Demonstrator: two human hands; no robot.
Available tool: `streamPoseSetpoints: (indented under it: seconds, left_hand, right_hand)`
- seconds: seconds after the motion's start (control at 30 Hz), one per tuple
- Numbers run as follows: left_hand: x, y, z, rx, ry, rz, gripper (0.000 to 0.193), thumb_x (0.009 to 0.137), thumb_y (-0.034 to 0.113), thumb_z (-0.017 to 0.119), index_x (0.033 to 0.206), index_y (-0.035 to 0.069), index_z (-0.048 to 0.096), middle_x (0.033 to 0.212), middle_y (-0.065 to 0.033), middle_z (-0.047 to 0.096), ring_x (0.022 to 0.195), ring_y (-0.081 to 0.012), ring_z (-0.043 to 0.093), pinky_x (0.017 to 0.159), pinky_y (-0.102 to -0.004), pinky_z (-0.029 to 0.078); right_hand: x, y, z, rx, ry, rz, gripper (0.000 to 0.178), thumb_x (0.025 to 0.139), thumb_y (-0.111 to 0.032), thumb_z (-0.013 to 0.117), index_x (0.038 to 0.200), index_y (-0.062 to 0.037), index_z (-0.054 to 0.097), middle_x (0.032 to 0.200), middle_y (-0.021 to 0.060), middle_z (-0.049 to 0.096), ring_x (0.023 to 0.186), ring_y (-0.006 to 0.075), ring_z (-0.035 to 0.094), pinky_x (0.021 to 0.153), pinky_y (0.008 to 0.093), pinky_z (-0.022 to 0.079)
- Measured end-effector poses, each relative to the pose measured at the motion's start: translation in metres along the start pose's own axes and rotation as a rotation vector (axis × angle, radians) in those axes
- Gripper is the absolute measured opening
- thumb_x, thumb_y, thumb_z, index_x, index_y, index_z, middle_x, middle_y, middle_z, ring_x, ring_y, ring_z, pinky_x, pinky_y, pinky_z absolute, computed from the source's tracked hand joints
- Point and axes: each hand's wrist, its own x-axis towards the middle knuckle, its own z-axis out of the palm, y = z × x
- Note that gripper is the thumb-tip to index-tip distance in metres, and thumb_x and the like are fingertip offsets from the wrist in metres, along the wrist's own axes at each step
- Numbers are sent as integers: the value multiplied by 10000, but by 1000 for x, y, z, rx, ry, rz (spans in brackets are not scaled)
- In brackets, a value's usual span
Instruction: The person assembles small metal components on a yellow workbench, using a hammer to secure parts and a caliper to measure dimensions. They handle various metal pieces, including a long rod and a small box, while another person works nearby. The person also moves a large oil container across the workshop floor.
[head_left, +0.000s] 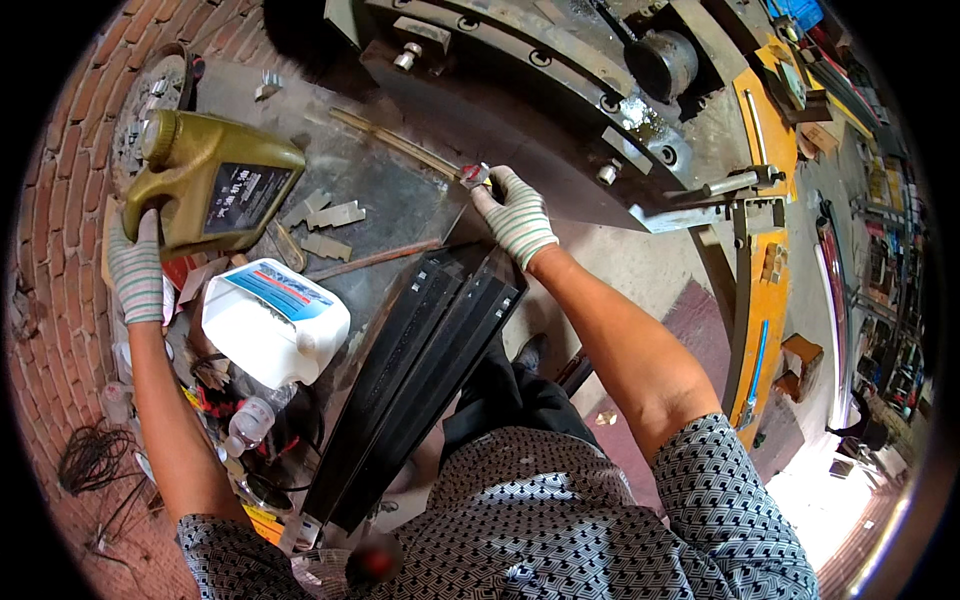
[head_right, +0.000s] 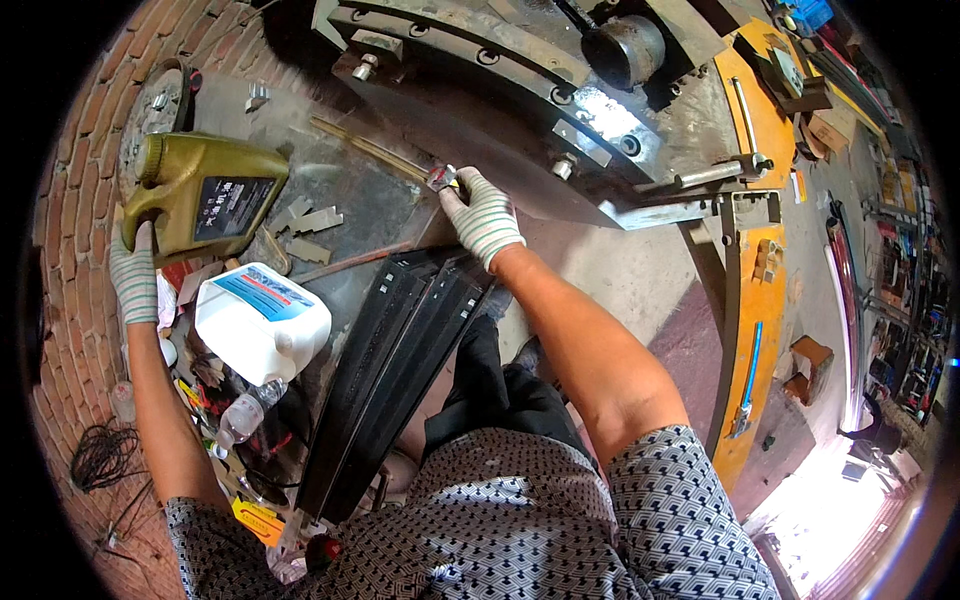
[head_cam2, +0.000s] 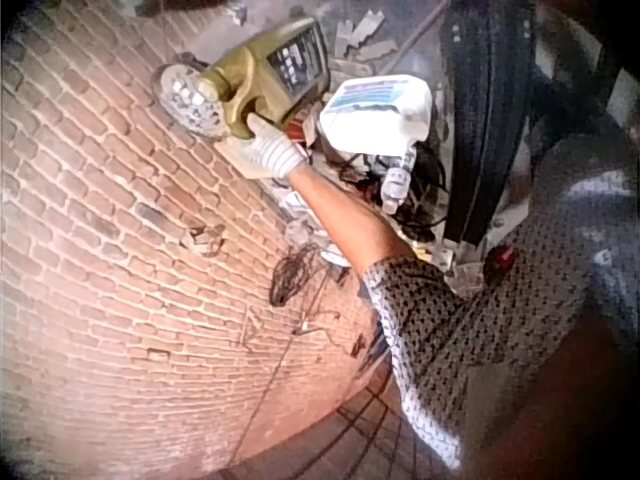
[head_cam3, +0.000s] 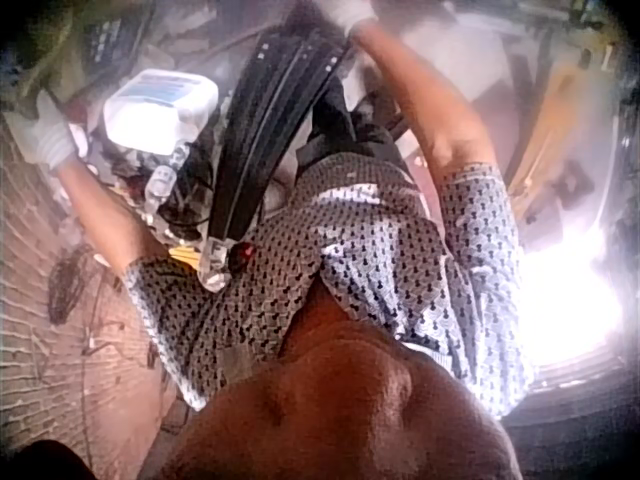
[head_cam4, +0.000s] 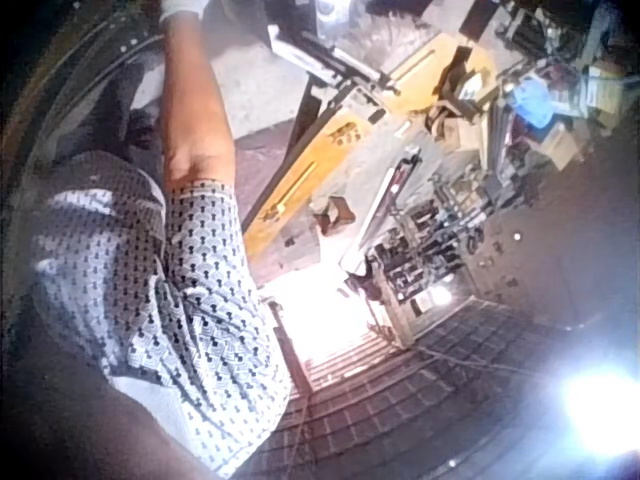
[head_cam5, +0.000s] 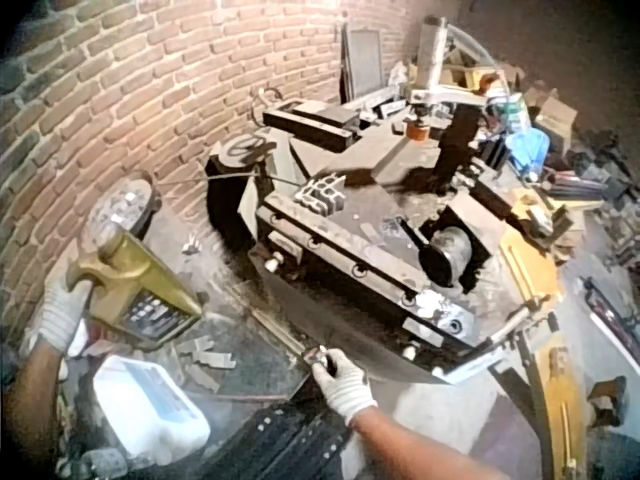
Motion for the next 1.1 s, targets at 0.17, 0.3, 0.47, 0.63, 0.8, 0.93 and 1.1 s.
streamPoseSetpoints:
  seconds: [0.17,0.3,0.47,0.63,0.8,0.93,1.1]
  left_hand:
    - [-3,12,-3,163,-5,73,427,965,214,650,1293,-50,580,1145,-123,677,998,-198,617,914,-300,478]
    - [4,12,-14,170,-95,81,470,955,231,664,1293,-79,563,1155,-156,670,1024,-222,618,933,-302,472]
    - [1,48,-8,230,-119,116,507,948,211,662,1320,-108,530,1211,-182,652,1071,-241,615,964,-315,465]
    - [10,50,-12,229,-167,72,543,932,228,659,1354,-85,523,1257,-221,641,1128,-296,619,996,-343,457]
    - [15,35,-7,226,-150,60,549,911,227,667,1364,-54,531,1288,-208,637,1181,-304,604,1030,-354,438]
    - [24,22,-11,124,-222,81,455,912,175,659,1296,-52,573,1205,-180,666,1096,-272,627,990,-342,460]
    - [30,15,-10,99,-224,130,408,904,137,664,1268,-36,599,1175,-155,674,1053,-227,635,943,-325,482]
  right_hand:
    - [-7,-16,-13,201,-98,110,244,922,-162,622,1110,-9,654,872,108,697,797,158,620,781,312,508]
    - [-9,-21,-18,187,-137,151,236,937,-157,611,1105,-10,688,821,50,680,733,122,607,703,291,506]
    - [-25,-33,-36,228,-163,192,220,969,-146,603,1135,-22,676,788,1,655,657,78,580,614,254,505]
    - [-61,-61,-53,576,-143,335,290,989,-134,577,1260,-46,633,760,13,631,627,89,561,571,246,477]
    - [-84,-63,-66,729,-123,383,272,993,-146,584,1250,-67,626,800,17,637,619,89,569,558,242,485]
    - [-91,-65,-78,802,-187,407,255,978,-169,623,1215,-72,627,833,17,651,627,75,584,526,221,489]
    - [-104,-69,-92,836,-258,359,337,956,-215,676,1243,-52,611,871,38,665,635,75,607,508,212,507]
